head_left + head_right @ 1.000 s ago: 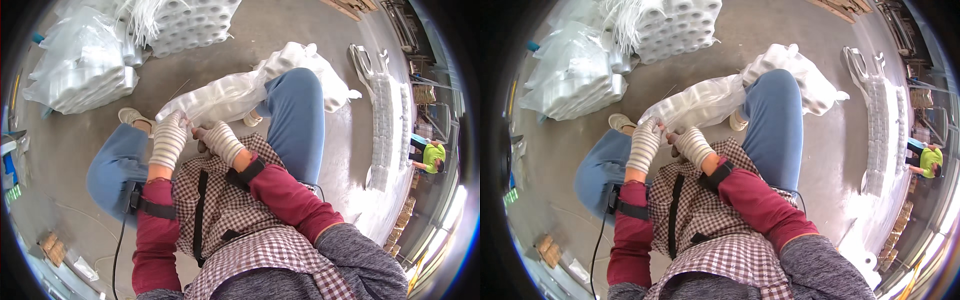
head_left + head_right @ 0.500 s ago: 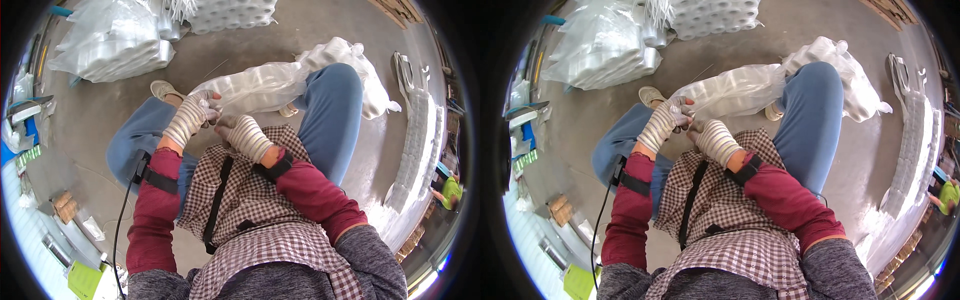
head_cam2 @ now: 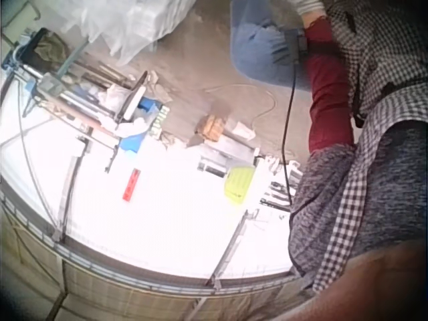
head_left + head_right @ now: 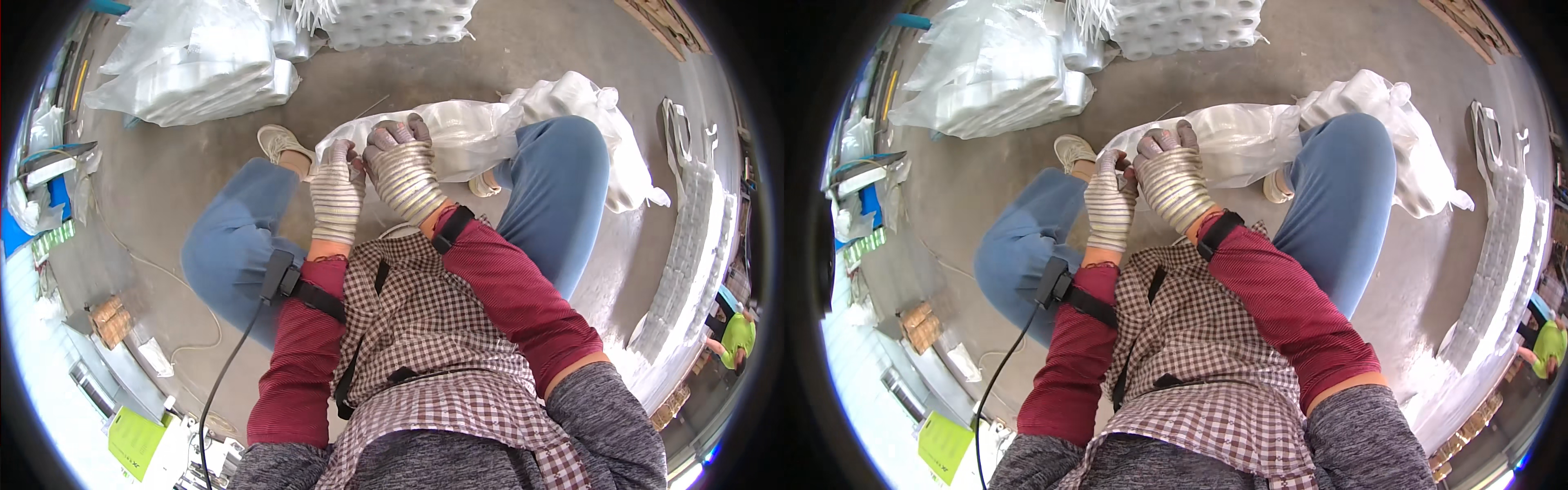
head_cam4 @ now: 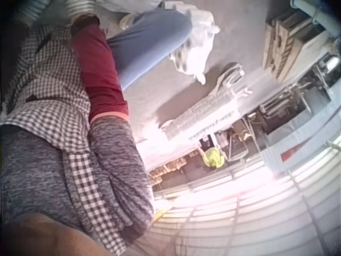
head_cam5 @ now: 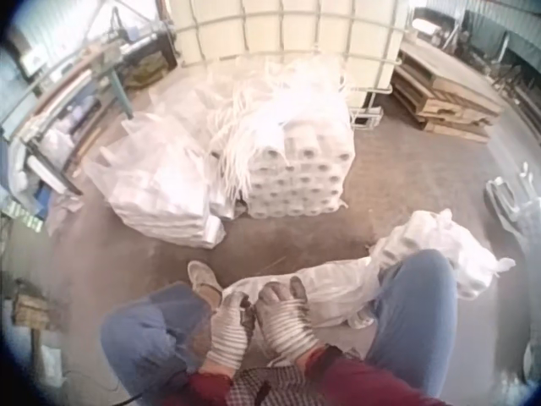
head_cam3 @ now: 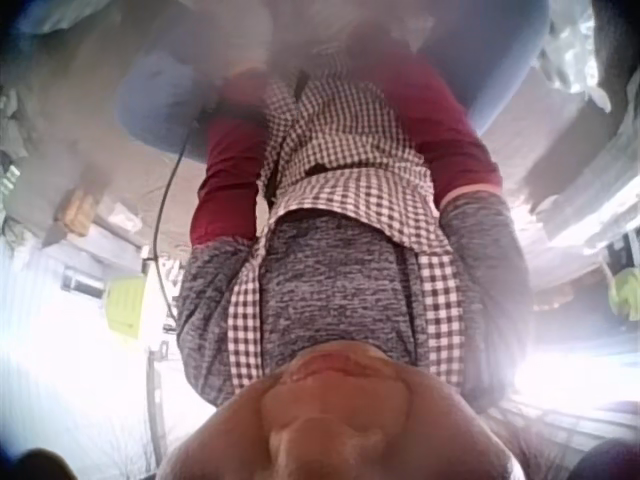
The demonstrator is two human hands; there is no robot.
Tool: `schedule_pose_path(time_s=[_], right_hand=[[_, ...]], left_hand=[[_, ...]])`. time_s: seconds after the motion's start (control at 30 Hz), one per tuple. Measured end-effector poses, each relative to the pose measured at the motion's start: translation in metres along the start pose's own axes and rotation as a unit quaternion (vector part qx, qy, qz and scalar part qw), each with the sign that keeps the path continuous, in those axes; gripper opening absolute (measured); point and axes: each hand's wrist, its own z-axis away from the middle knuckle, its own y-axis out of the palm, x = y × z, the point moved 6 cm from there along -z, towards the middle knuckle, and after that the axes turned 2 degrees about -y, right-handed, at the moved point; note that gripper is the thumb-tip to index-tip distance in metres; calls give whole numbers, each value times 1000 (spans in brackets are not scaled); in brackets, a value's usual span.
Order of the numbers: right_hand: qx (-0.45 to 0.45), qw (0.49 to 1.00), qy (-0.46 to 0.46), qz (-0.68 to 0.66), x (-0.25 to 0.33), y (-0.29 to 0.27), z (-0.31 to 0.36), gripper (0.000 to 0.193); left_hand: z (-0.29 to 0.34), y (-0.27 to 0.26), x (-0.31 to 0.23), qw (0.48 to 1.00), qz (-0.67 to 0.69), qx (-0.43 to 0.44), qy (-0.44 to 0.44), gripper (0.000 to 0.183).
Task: Tying bundles of plastic film rolls with thin plastic strips.
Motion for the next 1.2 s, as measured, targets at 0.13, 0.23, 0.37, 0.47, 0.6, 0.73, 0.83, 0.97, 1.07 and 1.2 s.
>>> schedule_pose_path(time_s=[0.13, 0.23, 0.37, 0.47, 0.6, 0.73, 0.83, 0.97, 1.07, 1.2], right_hand=[[-18, 1000, 7, 2, 0, 3, 3, 14], [-45, 999, 5, 8, -1, 4, 5, 13], [-43, 999, -6, 14, -2, 1, 7, 14], [-39, 999, -16, 15, -1, 2, 8, 14], [-82, 996, -22, 2, 0, 1, 9, 14], [-20, 1000, -7, -2, -2, 2, 9, 17], [93, 994, 51, 6, -13, 30, 11, 19], [-39, 997, 6, -63, -5, -2, 8, 19], [-28, 997, 8, -74, -4, -1, 8, 18], [-58, 995, 2, -85, -3, -3, 10, 15]], left_hand=[[13, 4, 11, 946, 139, 64, -285, 21], [28, 5, 6, 793, 454, -8, -405, 24], [24, 1, 17, 739, 494, 74, -453, 27], [14, 5, 25, 746, 448, 189, -456, 29], [-2, 1, 22, 807, 276, 283, -438, 23], [-21, 4, 25, 922, 30, 335, -190, 15], [-32, 1, 11, 942, -55, 329, -21, 13], [-55, -10, -22, 868, -227, 381, 223, 11], [-59, 13, -1, 808, -231, 497, 217, 10], [-53, 16, 0, 826, -179, 508, 166, 13]])
